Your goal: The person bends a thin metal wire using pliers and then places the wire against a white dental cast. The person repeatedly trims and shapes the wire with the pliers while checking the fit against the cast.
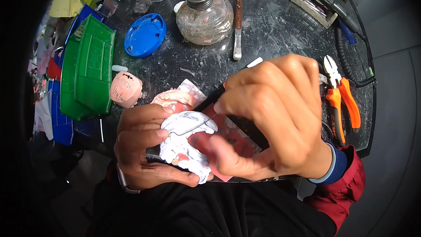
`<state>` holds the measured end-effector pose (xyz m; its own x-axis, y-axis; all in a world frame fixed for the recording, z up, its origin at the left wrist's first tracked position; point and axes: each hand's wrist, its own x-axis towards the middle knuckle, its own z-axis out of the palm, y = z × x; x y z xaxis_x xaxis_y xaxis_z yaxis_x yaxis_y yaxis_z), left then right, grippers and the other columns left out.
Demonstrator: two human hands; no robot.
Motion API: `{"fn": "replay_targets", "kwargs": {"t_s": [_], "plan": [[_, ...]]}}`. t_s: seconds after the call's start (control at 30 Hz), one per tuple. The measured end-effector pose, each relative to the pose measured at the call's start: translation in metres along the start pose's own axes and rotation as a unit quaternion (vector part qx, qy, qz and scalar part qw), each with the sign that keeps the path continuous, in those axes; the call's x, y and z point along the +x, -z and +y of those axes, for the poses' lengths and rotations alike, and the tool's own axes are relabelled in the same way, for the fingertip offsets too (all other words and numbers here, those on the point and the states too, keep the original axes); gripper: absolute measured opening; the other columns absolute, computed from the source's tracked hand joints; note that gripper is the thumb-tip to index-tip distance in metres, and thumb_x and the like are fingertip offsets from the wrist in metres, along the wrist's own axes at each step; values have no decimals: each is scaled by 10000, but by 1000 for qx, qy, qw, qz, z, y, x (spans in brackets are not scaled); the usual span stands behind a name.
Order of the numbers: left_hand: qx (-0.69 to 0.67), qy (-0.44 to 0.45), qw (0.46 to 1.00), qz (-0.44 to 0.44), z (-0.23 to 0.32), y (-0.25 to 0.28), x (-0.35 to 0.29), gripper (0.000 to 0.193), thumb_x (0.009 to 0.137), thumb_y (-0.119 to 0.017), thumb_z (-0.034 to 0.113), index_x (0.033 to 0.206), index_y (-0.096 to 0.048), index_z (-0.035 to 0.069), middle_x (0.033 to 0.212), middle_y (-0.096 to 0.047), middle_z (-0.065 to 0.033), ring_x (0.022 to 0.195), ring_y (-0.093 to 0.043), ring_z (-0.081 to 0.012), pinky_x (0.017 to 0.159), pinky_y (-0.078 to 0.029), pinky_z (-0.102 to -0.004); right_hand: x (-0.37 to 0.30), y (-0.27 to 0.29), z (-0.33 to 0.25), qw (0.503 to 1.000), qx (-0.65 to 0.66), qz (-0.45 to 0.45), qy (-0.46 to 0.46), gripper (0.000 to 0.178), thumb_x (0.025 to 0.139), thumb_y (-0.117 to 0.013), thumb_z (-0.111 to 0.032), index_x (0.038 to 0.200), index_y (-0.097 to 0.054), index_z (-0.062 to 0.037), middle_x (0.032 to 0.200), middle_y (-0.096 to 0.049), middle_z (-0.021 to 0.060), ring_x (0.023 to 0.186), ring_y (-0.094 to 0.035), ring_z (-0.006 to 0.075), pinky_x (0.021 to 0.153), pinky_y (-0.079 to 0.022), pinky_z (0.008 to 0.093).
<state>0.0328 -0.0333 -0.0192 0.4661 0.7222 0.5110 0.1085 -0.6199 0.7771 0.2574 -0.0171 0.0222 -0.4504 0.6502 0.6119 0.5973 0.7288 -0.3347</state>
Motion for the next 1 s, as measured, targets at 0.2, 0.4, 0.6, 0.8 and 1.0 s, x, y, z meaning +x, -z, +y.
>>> {"fn": "replay_targets", "kwargs": {"t_s": [0.2,0.4,0.6,0.8,1.0], "plan": [[-20,25,999,-8,1,-2,0,742,420,-890,131,1039,-489,54,1132,-489,-182,990,-549,-283,732,-513,-316,1,2,9,998,-10,-52,17,229,551,-629,-44,778,-605,-47,722,-560,67,654,-514,215,679,-360,351],[-17,56,998,3,6,-3,5,721,444,-880,124,1035,-476,40,1104,-501,-171,980,-548,-271,690,-515,-304,-1,-1,14,995,-64,-34,69,204,586,-684,-28,762,-595,-79,745,-569,26,702,-509,207,691,-370,345],[183,64,978,-79,13,-2,10,801,474,-868,230,1148,-480,34,1116,-543,-111,1048,-494,-285,910,-378,-403,-3,1,12,990,-110,5,92,195,580,-693,-68,739,-581,-92,745,-573,15,702,-509,190,706,-371,358],[190,-47,980,36,25,9,17,555,564,-835,212,1007,-582,-6,948,-620,-130,866,-576,-252,770,-452,-363,1,4,4,986,-111,40,116,206,573,-691,-106,753,-590,-106,772,-586,-1,710,-522,169,730,-371,355],[131,-51,983,115,35,-7,20,124,664,-711,-22,776,-661,0,733,-628,-93,683,-561,-201,617,-436,-290,-1,12,-1,984,-120,58,118,221,573,-683,-122,781,-610,-125,805,-598,-18,730,-536,156,750,-368,350]]}}
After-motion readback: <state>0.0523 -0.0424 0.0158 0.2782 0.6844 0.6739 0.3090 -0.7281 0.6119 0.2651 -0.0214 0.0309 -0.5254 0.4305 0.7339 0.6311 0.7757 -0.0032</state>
